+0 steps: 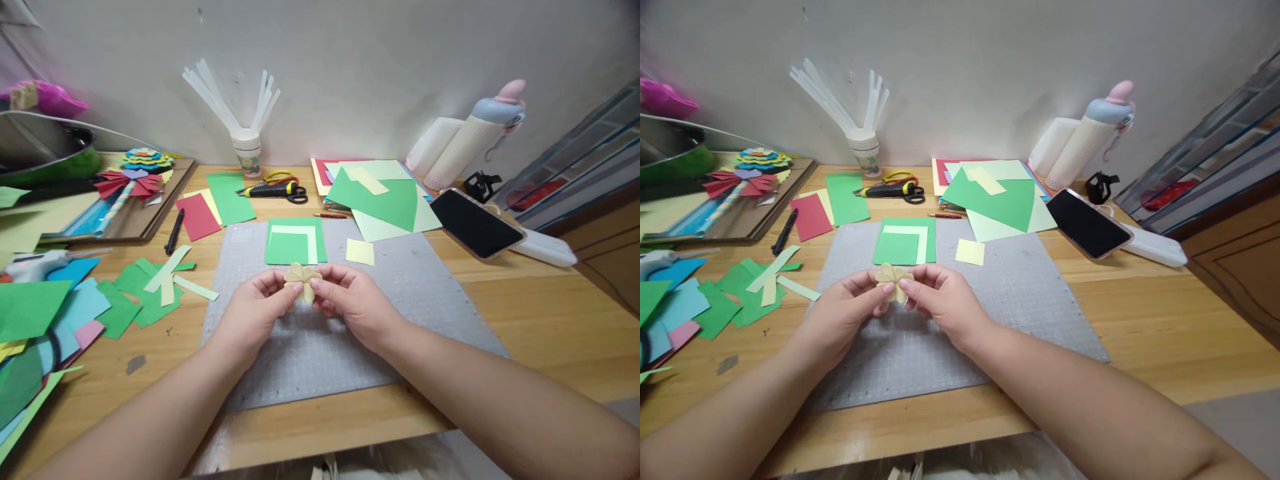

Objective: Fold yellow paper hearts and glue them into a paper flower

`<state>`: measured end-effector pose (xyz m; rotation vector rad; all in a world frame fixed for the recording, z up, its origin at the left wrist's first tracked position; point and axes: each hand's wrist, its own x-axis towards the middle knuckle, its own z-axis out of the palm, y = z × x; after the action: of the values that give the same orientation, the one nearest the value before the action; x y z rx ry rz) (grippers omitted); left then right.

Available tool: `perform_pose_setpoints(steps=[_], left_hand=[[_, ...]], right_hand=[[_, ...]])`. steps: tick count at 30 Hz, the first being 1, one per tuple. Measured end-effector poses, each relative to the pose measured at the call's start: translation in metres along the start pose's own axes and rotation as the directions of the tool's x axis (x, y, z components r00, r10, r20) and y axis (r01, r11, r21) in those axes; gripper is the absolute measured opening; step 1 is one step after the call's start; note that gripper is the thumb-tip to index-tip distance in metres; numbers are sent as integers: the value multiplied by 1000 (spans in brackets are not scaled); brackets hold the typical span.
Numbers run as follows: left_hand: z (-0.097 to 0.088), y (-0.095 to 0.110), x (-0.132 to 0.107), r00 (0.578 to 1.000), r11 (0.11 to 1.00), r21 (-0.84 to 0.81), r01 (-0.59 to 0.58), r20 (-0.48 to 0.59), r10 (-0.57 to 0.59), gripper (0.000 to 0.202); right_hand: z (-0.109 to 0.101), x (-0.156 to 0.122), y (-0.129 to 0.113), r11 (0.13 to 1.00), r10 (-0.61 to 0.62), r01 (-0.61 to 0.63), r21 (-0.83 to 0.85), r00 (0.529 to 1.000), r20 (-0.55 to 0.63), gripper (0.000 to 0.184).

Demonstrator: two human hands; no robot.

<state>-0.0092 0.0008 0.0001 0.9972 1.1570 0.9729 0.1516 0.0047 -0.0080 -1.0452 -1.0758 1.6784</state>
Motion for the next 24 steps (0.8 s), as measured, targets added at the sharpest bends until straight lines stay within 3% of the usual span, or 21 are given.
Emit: perform_pose_setpoints(steps=[16, 24], left_hand=[[2, 1, -2, 997, 995, -88, 56, 55, -52, 21], [2, 2, -2, 996, 991, -118, 68, 64, -60, 21]], right_hand=[[1, 1, 0, 998, -22, 24, 62, 999, -43, 26], [0, 0, 0, 998, -57, 56, -9, 996, -73, 25]])
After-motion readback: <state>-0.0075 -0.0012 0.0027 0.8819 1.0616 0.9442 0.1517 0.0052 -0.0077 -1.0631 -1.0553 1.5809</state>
